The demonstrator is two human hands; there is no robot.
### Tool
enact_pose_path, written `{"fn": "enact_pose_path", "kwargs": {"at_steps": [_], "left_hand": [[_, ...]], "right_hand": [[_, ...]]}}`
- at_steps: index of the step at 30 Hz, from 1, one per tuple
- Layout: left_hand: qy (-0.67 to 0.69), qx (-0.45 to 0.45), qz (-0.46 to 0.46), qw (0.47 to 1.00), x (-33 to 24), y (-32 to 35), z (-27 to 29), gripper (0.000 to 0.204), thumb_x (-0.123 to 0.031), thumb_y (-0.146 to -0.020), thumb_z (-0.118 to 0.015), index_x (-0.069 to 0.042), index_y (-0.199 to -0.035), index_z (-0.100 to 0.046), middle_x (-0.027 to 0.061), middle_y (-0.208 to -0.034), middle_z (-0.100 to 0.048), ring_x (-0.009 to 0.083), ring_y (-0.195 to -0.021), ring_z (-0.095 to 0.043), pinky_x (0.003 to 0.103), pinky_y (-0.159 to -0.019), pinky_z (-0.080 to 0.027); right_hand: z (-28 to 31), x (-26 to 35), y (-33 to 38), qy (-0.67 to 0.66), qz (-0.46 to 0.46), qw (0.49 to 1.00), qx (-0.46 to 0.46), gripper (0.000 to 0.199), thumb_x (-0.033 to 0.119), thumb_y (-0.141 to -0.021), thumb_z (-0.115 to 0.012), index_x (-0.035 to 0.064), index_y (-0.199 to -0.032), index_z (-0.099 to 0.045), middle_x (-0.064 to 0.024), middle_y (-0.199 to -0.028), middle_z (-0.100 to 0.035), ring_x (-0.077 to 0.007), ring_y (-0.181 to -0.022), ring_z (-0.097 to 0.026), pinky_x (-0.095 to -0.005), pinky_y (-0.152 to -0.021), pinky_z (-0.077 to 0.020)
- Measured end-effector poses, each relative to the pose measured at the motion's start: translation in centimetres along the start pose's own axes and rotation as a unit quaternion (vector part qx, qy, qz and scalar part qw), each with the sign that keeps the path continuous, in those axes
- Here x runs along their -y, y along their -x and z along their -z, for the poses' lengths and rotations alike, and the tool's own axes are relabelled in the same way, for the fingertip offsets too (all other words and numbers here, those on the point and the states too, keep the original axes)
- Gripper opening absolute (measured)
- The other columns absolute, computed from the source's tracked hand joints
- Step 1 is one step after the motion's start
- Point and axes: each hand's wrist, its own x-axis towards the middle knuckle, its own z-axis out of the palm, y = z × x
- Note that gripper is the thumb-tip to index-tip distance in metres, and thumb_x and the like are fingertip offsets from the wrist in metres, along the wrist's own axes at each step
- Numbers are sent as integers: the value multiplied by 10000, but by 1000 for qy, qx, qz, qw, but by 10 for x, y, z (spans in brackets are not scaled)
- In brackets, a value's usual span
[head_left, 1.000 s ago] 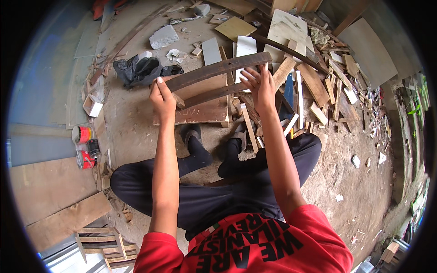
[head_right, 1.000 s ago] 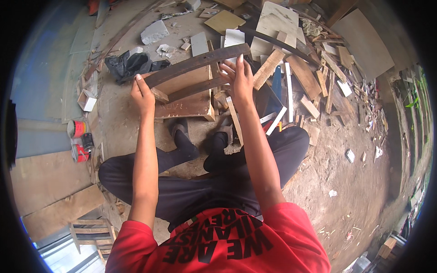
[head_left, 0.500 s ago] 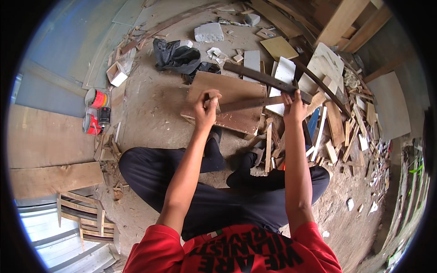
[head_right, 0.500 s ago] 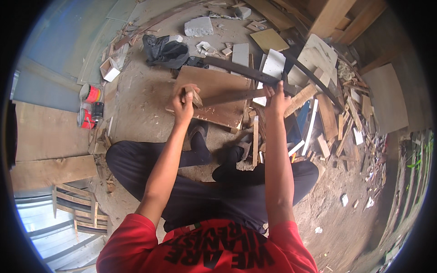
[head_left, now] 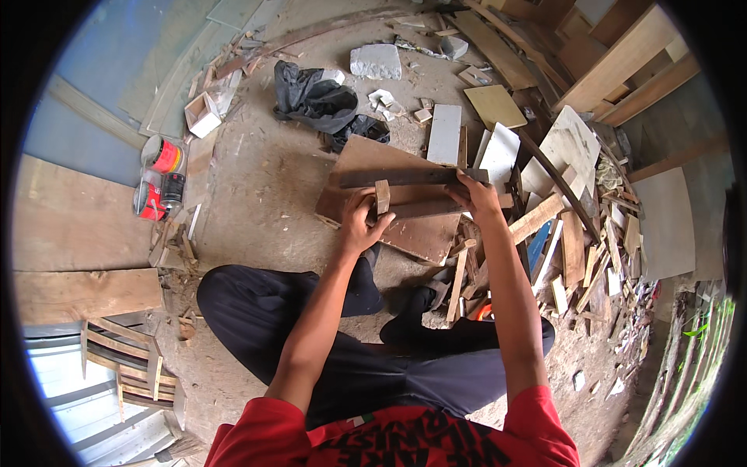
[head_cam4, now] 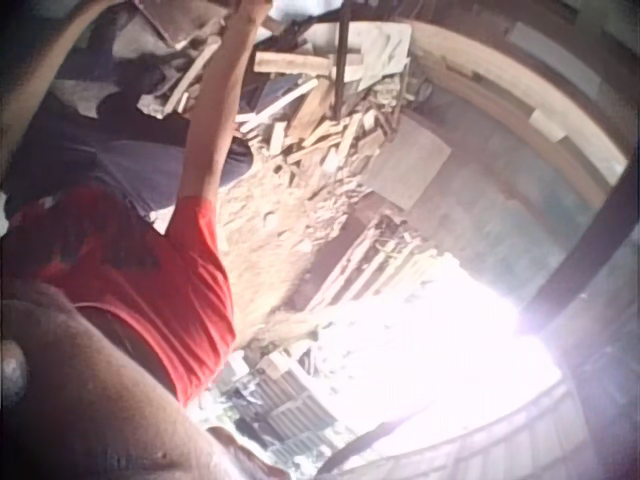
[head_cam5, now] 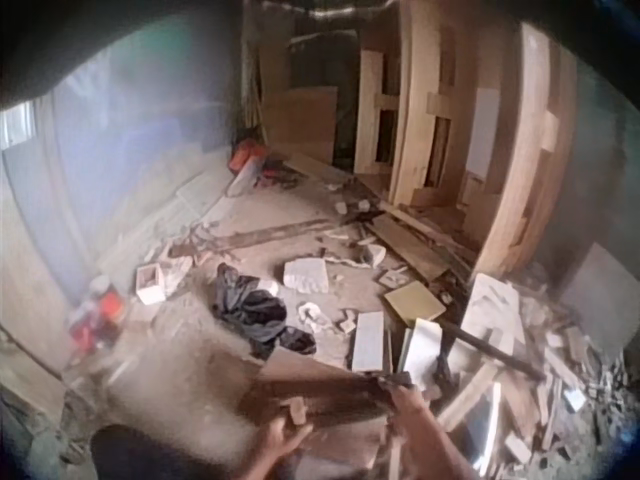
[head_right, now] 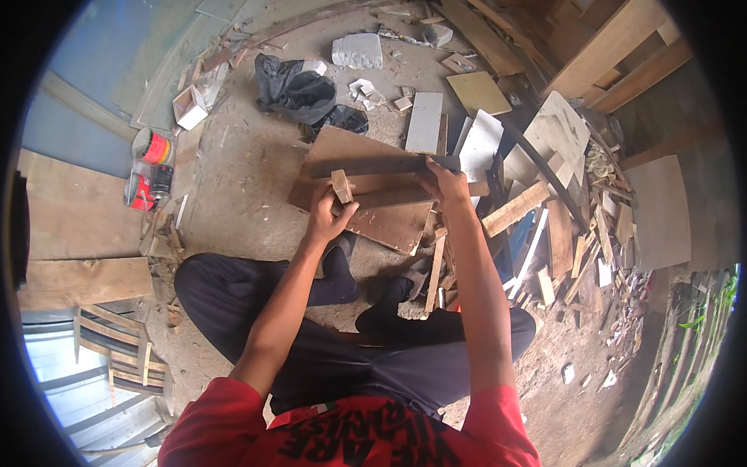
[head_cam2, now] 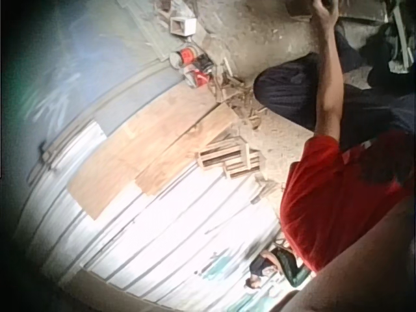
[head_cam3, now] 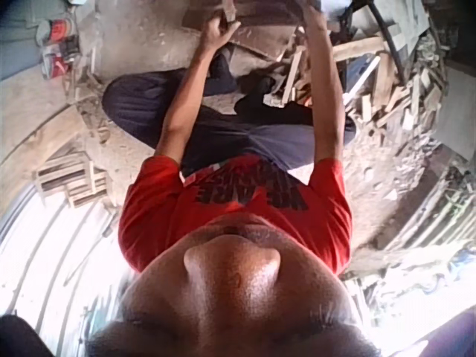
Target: The person sits on the floor and assembles a small wooden frame using a hammer and nails. They align the pieces, hammer nails into the joints, and repeatedly check the fit of the components.
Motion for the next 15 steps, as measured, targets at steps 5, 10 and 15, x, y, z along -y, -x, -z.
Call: {"fn": "enact_pose_path", "kwargs": {"at_steps": [5,10,15], "left_hand": [[-90,-110,-14,990,20,-6,8,418,-383,-935,-596,-63,-1204,-604,149,-1311,-537,343,-1215,-492,499,-1029,-328],[-284,-71,61,954,33,-16,-1,437,-348,-949,-586,-42,-1261,-585,151,-1368,-530,351,-1345,-436,520,-1122,-301],[-297,-42,116,947,30,-21,2,505,-357,-916,-626,-10,-1277,-561,160,-1362,-529,356,-1351,-423,532,-1128,-286]], "right_hand": [[8,12,0,231,-98,968,19,447,313,-915,-707,-123,-943,-612,-205,-808,-699,-276,-672,-723,-350,-608,-642],[-10,38,7,442,-15,892,99,460,345,-944,-668,-105,-860,-624,-153,-676,-674,-209,-543,-685,-304,-460,-574],[-51,54,-45,481,174,850,124,413,359,-928,-686,-39,-820,-680,-72,-643,-667,-126,-512,-619,-278,-493,-483]]}}
